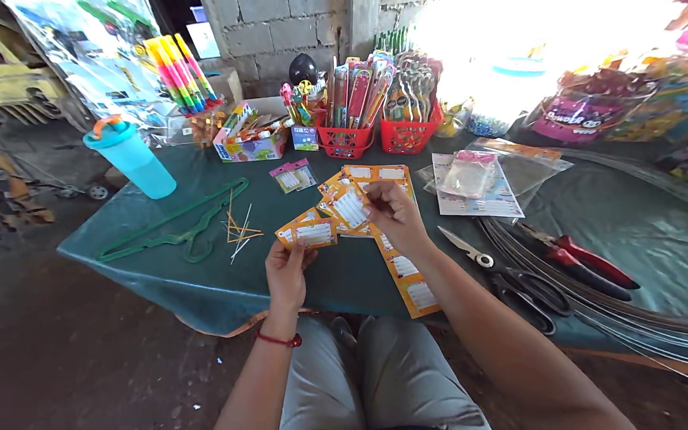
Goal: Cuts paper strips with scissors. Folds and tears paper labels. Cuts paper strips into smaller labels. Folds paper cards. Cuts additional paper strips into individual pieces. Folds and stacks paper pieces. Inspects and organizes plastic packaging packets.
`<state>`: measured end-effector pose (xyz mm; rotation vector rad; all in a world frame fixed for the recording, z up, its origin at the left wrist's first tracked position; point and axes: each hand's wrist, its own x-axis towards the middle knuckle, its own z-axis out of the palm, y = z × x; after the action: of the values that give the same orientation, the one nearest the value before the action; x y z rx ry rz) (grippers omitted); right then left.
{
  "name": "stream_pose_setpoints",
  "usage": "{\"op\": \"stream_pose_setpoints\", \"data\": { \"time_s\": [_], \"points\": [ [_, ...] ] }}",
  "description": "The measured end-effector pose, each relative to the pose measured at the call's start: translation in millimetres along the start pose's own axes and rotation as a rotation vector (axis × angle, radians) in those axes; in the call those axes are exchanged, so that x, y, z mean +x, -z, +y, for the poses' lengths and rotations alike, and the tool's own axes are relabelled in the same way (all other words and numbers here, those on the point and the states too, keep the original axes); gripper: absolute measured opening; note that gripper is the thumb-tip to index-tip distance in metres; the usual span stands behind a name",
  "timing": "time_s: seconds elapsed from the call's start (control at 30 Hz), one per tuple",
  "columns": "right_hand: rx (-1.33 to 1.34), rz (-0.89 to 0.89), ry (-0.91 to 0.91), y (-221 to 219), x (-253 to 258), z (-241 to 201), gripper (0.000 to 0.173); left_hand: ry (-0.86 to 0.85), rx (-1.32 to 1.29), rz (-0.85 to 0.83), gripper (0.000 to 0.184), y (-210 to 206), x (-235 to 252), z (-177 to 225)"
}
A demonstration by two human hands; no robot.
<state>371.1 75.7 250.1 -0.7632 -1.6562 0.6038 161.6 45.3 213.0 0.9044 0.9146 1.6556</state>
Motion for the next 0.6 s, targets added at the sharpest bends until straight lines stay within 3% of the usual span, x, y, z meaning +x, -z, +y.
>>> {"op": "stream_pose_setpoints", "data": {
  "time_s": [0.07, 0.17, 0.37, 0.47, 0.6],
  "points": [
    [0.082, -0.092, -0.028, 0.5, -0.2, -0.8, 0.038, -0.001, 0.001, -0.001, 0.013, -0.1, -0.3, 0.0],
    [0.034, -0.249, -0.06, -3.4, -1.6, 0.4, 0.014, -0.017, 0.02, -0.016, 0.017, -0.8, -0.5, 0.5],
    [-0.144, -0.404, -0.138, -8.7, -2.2, -0.3, 0.02, -0.049, 0.1, -0.069, 0.019, -0.2, 0.1, -0.7],
    [-0.21, -0.393, -0.183, -8.7, -1.6, -4.6, 0.021, -0.049, 0.087, -0.098, 0.012, 2.3, 0.6, -2.7],
    [-0.249, -0.286, -0.177, -7.1, -0.5, -4.3, 0.024, 0.019, 0.051, -0.091, 0.027, 0.5, -1.6, 0.5]
  ]
}}
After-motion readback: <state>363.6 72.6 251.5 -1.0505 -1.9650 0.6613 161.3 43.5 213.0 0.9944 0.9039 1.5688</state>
